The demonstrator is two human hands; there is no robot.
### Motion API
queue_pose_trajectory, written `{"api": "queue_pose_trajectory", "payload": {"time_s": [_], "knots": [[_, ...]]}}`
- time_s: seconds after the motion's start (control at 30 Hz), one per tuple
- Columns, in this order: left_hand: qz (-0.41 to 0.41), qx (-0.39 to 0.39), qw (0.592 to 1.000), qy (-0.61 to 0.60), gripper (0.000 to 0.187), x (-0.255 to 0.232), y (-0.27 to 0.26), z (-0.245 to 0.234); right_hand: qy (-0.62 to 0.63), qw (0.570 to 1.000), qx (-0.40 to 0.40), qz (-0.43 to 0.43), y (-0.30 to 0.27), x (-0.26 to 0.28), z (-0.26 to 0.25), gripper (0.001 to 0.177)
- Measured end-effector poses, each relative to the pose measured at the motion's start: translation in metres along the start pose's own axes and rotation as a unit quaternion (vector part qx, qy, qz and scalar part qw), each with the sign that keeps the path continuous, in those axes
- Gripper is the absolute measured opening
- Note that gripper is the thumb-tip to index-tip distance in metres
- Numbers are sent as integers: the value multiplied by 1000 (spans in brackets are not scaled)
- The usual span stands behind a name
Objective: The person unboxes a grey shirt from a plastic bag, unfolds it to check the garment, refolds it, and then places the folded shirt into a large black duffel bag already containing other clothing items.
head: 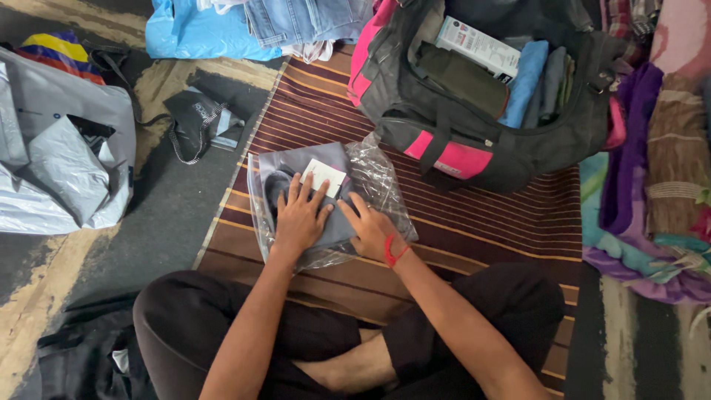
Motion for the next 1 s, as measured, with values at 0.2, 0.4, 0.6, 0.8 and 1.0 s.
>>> {"api": "queue_pose_trajectory", "payload": {"time_s": [0.2, 0.4, 0.6, 0.8, 1.0], "knots": [[-4, -9, 1000, 16, 58, 0, -1, 8, -114, 993, -7, 14, 3, 12, 13, 79], [-11, -6, 1000, 18, 61, 1, -1, 9, -137, 987, 61, 54, 1, 13, 20, 82], [-11, -6, 1000, 10, 62, 0, -2, 11, -165, 979, 86, 88, -4, 5, 43, 76], [1, 7, 999, 37, 65, 0, -6, 18, -44, 994, 62, 78, -3, 6, -9, 73], [2, 4, 999, 40, 68, -7, 0, 9, 68, 978, -196, 31, 33, -12, -38, 38]]}}
Point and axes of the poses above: each hand's wrist, its own y-axis towards the middle knuckle, its own z-axis out of the palm, x = y × z, the point moved 3 cm from there along y, towards the middle knuckle, and after that the axes turned 4 degrees about -z, right-handed, at the moved point
